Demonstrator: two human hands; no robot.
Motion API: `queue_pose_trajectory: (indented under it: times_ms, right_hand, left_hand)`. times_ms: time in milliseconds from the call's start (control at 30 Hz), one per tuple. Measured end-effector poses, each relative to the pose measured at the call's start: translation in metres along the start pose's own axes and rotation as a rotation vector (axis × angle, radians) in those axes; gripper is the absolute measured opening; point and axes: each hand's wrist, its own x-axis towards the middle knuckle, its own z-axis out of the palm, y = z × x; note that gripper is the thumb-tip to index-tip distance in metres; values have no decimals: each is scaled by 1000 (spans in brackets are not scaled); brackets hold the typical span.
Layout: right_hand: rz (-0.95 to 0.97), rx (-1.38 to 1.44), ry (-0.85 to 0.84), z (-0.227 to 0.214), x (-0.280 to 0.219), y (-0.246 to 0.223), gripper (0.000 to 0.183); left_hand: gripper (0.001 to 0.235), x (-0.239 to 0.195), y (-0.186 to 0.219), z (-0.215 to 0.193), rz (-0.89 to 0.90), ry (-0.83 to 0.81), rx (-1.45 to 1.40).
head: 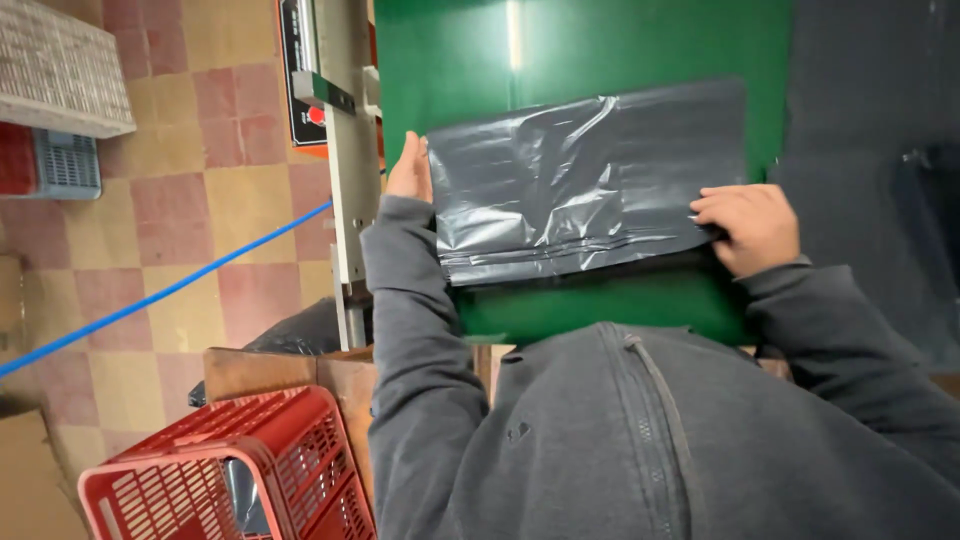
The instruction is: Folding plastic bags coming off a production line and placing them into a collection basket.
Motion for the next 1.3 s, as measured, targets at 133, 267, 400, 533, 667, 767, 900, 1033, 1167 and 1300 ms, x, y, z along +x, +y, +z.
queue_pose_trajectory:
  times_ms: [133, 267, 400, 533, 667, 767, 900, 1033, 1167, 1300]
  right_hand:
    - [30, -43, -124, -6, -22, -15, 28]
    - [-47, 14, -185, -14, 25, -44, 46]
    - [-11, 49, -26, 92, 100, -67, 59]
    - [11, -84, 3, 142, 95, -28, 67]
    - [100, -280, 3, 86, 65, 2, 81]
    - [210, -367, -180, 23, 80, -49, 73]
    - [-138, 44, -279, 92, 26, -125, 76]
    - [-185, 19, -227, 133, -43, -132, 73]
    - [250, 685, -446, 134, -116, -85, 41]
    - [966, 943, -355, 148, -138, -22, 27]
  left_hand:
    - [70, -45, 40, 41, 26, -248, 81]
    - [67, -101, 88, 176, 326, 3, 1498]
    - [72, -110, -35, 254, 795, -49, 2068]
    - [75, -118, -61, 206, 851, -76, 2072]
    - [100, -192, 37, 174, 404, -393, 1928]
    - [99, -217, 62, 127, 538, -596, 1908]
    - [46, -221, 50, 104, 432, -826, 2137]
    - [23, -249, 87, 222, 89, -1154, 2106]
    - [30, -188, 32, 186, -193, -1256, 1337]
    - [76, -99, -22, 102, -842, -459, 550]
